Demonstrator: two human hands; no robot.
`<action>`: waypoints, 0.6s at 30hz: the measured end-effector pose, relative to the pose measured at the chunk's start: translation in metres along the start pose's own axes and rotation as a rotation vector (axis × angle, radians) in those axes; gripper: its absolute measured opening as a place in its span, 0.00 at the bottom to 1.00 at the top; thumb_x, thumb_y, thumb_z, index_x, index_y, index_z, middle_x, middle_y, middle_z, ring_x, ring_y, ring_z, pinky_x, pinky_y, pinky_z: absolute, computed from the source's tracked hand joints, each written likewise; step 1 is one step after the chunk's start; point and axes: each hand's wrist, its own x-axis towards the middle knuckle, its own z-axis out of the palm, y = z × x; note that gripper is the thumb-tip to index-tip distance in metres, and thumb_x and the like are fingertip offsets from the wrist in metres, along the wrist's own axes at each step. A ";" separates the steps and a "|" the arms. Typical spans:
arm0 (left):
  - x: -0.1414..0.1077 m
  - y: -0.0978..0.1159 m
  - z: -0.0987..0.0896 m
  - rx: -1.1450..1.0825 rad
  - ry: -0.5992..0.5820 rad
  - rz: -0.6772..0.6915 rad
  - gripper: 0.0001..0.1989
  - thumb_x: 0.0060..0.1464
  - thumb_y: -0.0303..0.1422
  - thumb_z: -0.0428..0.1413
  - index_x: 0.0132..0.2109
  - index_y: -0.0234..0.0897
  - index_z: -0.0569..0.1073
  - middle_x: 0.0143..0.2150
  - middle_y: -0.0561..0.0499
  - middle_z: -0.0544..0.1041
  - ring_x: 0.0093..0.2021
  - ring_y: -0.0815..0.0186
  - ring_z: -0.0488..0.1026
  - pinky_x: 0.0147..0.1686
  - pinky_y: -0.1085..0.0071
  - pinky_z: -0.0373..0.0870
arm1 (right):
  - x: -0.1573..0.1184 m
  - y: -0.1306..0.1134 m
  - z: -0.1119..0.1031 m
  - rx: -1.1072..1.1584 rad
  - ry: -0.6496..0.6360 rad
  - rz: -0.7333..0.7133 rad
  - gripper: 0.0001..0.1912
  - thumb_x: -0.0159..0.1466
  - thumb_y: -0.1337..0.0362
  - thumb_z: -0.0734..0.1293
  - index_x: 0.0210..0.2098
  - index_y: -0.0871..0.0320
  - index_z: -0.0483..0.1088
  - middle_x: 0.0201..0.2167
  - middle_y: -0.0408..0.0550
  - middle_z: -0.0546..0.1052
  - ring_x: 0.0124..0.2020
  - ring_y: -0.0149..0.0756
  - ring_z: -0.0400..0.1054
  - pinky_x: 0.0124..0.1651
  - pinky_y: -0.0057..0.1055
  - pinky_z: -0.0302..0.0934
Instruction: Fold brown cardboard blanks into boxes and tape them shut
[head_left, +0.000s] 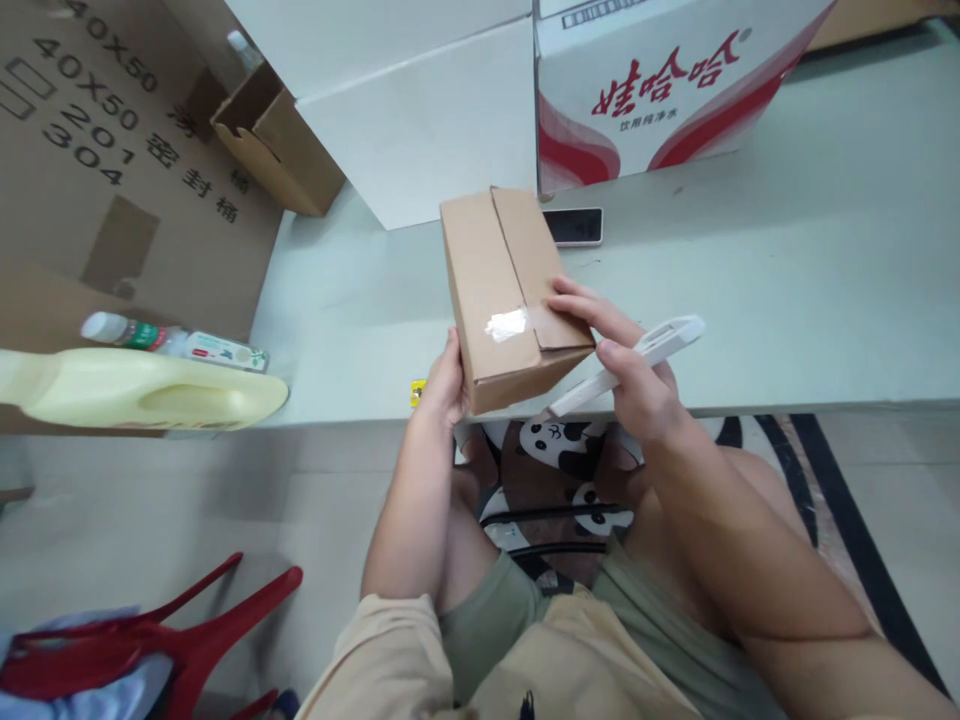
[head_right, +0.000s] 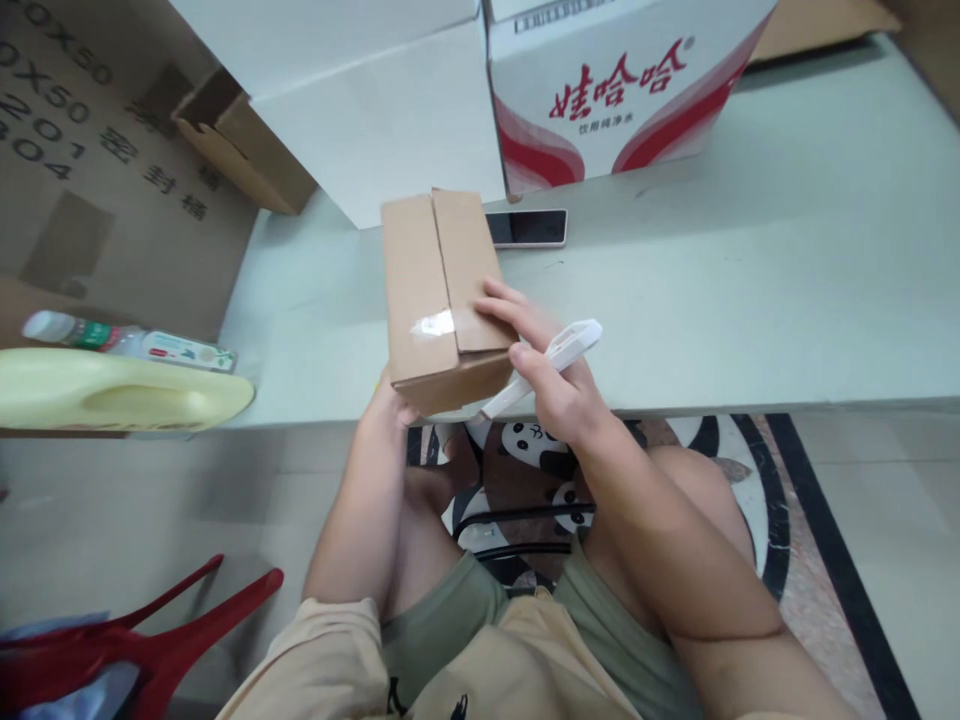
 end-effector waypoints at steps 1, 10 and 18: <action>-0.002 -0.001 0.002 -0.004 0.016 -0.121 0.24 0.62 0.49 0.54 0.52 0.34 0.77 0.44 0.40 0.84 0.44 0.54 0.82 0.46 0.54 0.80 | 0.001 0.003 0.000 -0.008 0.016 -0.003 0.26 0.68 0.46 0.57 0.59 0.48 0.72 0.69 0.43 0.66 0.72 0.50 0.56 0.75 0.52 0.48; -0.007 -0.001 -0.003 0.397 0.154 0.146 0.26 0.51 0.45 0.65 0.54 0.38 0.75 0.51 0.40 0.82 0.54 0.53 0.78 0.56 0.53 0.74 | 0.002 0.029 -0.007 -0.005 0.083 -0.011 0.22 0.65 0.48 0.60 0.48 0.50 0.78 0.60 0.47 0.75 0.65 0.52 0.65 0.69 0.54 0.57; -0.025 0.018 0.012 0.817 -0.120 1.084 0.27 0.64 0.53 0.45 0.58 0.44 0.76 0.61 0.45 0.76 0.68 0.51 0.65 0.71 0.47 0.52 | -0.001 0.018 0.000 0.070 0.057 -0.049 0.22 0.67 0.46 0.59 0.43 0.50 0.78 0.54 0.49 0.79 0.61 0.51 0.70 0.67 0.55 0.59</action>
